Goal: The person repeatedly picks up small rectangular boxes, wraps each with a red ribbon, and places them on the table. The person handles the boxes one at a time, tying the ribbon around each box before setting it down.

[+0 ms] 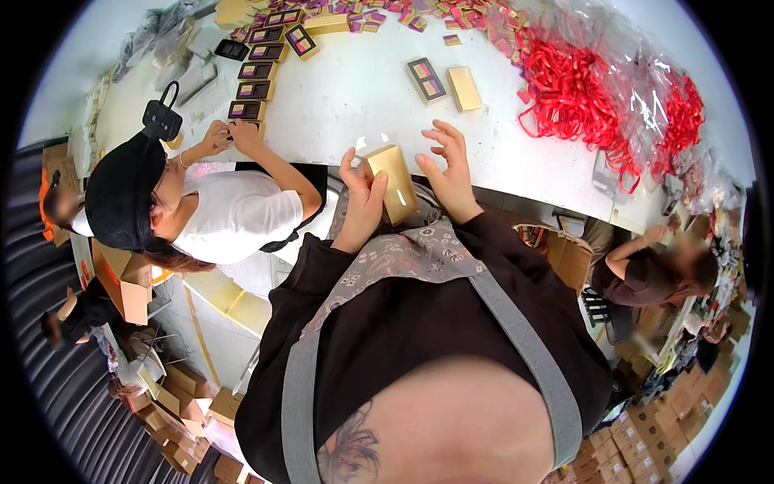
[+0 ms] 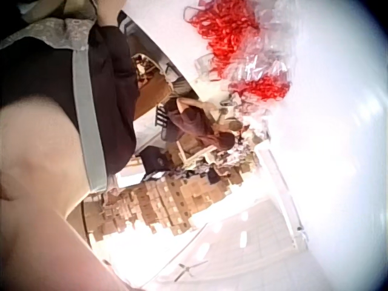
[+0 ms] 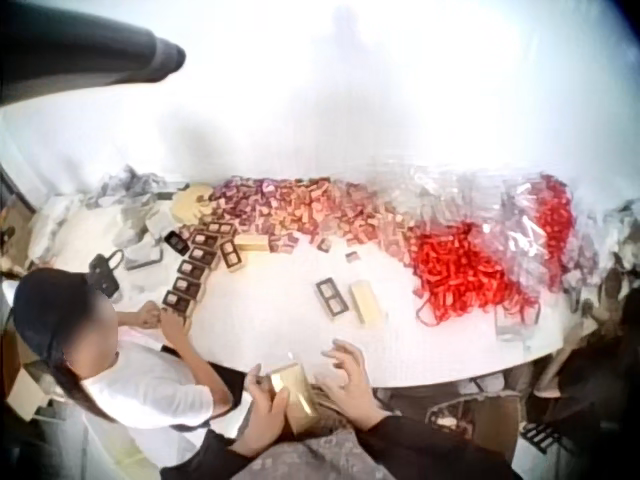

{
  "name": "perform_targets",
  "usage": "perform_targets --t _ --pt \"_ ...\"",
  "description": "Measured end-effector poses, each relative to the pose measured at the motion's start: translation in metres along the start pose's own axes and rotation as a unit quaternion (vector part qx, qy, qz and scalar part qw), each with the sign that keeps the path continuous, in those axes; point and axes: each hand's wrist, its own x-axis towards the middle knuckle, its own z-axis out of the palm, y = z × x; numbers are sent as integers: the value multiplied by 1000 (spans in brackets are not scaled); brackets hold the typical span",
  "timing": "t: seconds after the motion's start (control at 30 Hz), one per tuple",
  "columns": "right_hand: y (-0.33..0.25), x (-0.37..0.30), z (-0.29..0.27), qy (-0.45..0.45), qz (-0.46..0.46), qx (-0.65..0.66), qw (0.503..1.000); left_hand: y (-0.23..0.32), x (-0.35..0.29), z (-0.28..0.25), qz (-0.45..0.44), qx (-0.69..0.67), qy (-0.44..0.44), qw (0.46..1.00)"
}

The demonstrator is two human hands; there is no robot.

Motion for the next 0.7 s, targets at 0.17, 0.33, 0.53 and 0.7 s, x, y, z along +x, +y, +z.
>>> perform_targets --t 0.17,0.33,0.53,0.7 --pt "7 -3 9 -146 179 233 945 7 3 7 9 -8 -62 998" --pt "11 -30 18 -52 248 342 905 6 0 6 -34 -20 -100 994" --pt "4 -38 16 28 131 294 946 22 -1 14 -120 -99 -136 978" --pt "-4 -28 6 -45 292 342 892 20 -3 16 -152 25 -162 975"
